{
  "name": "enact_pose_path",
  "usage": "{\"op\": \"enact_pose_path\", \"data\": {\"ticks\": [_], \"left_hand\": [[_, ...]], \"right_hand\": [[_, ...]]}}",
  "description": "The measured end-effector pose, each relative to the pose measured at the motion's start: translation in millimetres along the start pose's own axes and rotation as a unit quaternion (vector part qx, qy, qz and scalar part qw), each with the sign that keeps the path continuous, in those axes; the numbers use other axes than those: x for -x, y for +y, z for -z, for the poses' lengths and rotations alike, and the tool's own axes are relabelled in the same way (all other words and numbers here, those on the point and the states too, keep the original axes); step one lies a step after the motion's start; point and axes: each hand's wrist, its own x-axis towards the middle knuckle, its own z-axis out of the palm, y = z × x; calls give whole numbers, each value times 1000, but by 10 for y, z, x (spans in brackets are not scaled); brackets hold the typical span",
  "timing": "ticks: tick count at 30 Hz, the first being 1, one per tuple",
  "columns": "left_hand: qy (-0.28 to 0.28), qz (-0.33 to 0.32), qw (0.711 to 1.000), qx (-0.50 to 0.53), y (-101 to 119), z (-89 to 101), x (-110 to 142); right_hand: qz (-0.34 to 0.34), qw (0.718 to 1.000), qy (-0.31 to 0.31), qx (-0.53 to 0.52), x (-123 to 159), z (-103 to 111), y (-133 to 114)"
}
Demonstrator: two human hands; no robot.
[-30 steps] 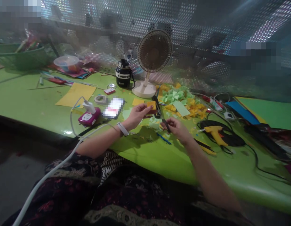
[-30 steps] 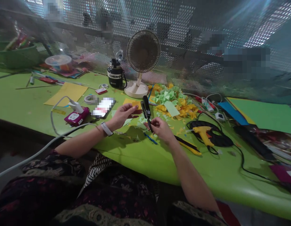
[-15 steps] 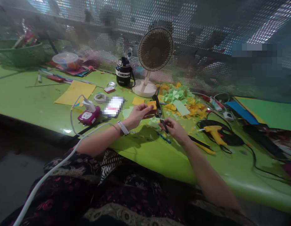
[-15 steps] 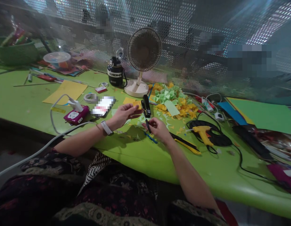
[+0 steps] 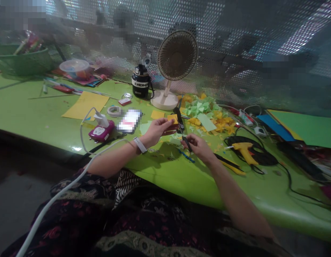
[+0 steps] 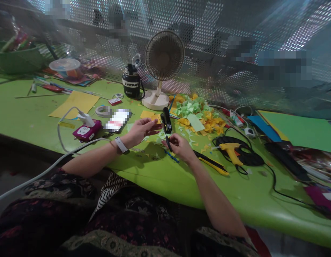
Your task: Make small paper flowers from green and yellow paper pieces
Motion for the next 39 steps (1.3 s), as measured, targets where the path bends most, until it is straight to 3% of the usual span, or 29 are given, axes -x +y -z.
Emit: {"op": "enact_pose_path", "data": {"ticks": [39], "left_hand": [[8,7,1000,19,28,-38,32]], "right_hand": [[14,1000,20,1,-29,-23,49]]}}
